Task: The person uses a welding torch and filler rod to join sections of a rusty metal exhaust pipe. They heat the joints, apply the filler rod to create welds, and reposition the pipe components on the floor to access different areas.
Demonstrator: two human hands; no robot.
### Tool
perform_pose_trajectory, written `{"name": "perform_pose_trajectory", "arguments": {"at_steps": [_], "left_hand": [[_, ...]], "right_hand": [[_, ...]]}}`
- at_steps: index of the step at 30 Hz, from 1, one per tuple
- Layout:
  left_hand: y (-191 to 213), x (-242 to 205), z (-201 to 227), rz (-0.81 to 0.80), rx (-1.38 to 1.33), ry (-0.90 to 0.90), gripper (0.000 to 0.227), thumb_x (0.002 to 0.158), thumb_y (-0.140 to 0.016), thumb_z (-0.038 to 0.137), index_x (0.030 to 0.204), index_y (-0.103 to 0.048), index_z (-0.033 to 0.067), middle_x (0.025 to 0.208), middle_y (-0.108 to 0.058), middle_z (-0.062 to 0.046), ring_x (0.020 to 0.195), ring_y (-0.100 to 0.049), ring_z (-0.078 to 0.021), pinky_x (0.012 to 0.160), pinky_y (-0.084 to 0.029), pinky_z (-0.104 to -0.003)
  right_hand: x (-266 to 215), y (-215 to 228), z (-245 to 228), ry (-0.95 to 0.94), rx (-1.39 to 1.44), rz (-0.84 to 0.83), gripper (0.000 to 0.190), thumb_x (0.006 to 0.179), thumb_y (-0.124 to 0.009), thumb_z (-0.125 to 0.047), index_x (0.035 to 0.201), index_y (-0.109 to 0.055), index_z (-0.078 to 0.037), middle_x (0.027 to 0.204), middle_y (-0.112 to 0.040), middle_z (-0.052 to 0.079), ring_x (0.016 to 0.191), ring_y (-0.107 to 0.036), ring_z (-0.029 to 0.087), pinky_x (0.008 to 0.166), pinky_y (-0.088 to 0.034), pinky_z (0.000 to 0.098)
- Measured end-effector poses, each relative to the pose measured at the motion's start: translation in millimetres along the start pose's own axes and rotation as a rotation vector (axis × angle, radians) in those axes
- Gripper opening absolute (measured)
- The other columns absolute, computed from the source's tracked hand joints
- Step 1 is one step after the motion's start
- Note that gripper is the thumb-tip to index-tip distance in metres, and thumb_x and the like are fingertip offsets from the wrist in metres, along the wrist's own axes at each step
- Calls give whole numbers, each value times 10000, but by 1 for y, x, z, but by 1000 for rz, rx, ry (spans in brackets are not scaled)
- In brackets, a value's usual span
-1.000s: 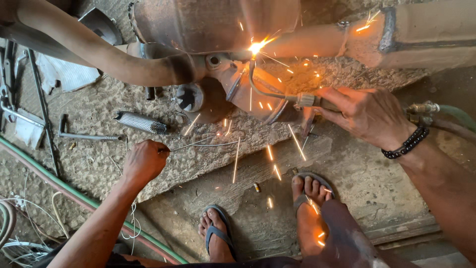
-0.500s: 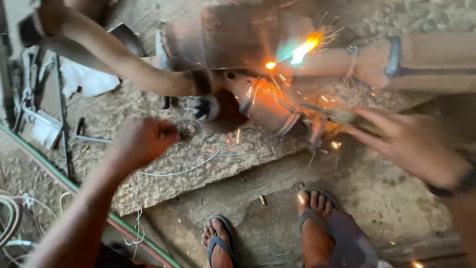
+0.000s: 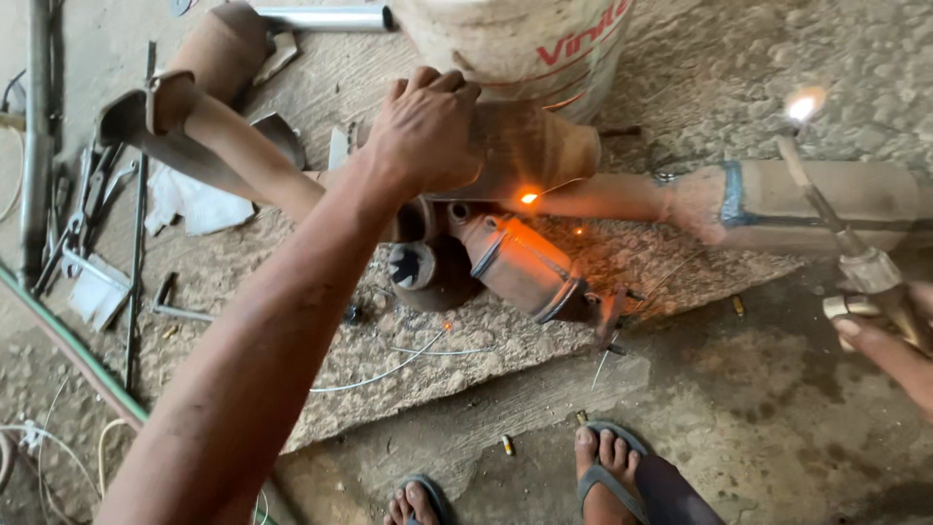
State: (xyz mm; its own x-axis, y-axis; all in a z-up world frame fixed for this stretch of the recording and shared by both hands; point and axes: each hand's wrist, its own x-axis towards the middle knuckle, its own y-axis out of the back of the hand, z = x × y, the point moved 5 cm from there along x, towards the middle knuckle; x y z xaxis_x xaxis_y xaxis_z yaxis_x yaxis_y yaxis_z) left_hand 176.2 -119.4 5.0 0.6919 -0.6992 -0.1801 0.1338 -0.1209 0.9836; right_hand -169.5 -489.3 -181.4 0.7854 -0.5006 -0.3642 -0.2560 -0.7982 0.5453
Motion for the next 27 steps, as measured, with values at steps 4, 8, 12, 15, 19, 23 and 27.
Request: {"name": "perform_pose_trajectory", "arguments": {"at_steps": [4,8,12,15,19,23,27], "left_hand": [[-6,3,1,-117,-83,99,441,797,-384,272,1122,-564,35,1232,-571,-142,1202,-413,-342,999,-300,-541],[-2,0,4,-151,-157,124,441,897,-243,331,1038,-559,56,1236,-574,-160,1226,-413,-322,1044,-228,-588],[-9,1,-1,-160,-173,121,535,829,-308,294,1245,-499,17,1353,-518,-161,1351,-327,-328,1094,-137,-636],[-11,3,0,-123,-79,100,640,790,-431,377,1317,-452,13,1377,-504,-166,1359,-331,-340,1100,-144,-642],[-5,7,-3,-198,-120,139,591,756,-478,319,1288,-443,64,1391,-483,-157,1416,-285,-327,1162,-58,-681],[1,9,-4,-357,-143,237,550,731,-441,281,1193,-472,-16,1424,-457,-190,1524,-134,-332,1202,45,-675],[2,17,-7,-403,-162,283,274,885,-337,403,691,-334,210,857,-565,-61,1254,-458,-260,1179,-76,-648]], "right_hand": [[-12,7,-39,124,-55,48,484,908,-649,-113,1367,-579,24,1187,-634,210,1075,-598,345,955,-450,433],[-15,2,-56,20,134,-25,503,935,-523,-55,1433,-473,-1,1348,-549,212,1225,-528,354,997,-429,491],[-11,1,-37,-46,167,0,430,990,-515,-54,1415,-478,1,1330,-547,188,1227,-532,343,973,-450,485],[-7,-1,-1,-299,91,-48,473,1027,-473,-343,1438,-478,-108,1240,-575,208,457,-208,223,437,-223,395],[-23,3,-43,60,173,37,410,977,-593,-103,1375,-537,-19,1109,-624,185,774,-541,293,427,-389,394],[-34,-1,-71,101,223,16,317,997,-544,-175,1276,-541,-25,515,-417,125,250,-219,143,225,-190,322],[-22,0,-41,148,223,25,318,1009,-554,-110,1296,-518,24,788,-541,176,305,-256,160,283,-231,313]]}}
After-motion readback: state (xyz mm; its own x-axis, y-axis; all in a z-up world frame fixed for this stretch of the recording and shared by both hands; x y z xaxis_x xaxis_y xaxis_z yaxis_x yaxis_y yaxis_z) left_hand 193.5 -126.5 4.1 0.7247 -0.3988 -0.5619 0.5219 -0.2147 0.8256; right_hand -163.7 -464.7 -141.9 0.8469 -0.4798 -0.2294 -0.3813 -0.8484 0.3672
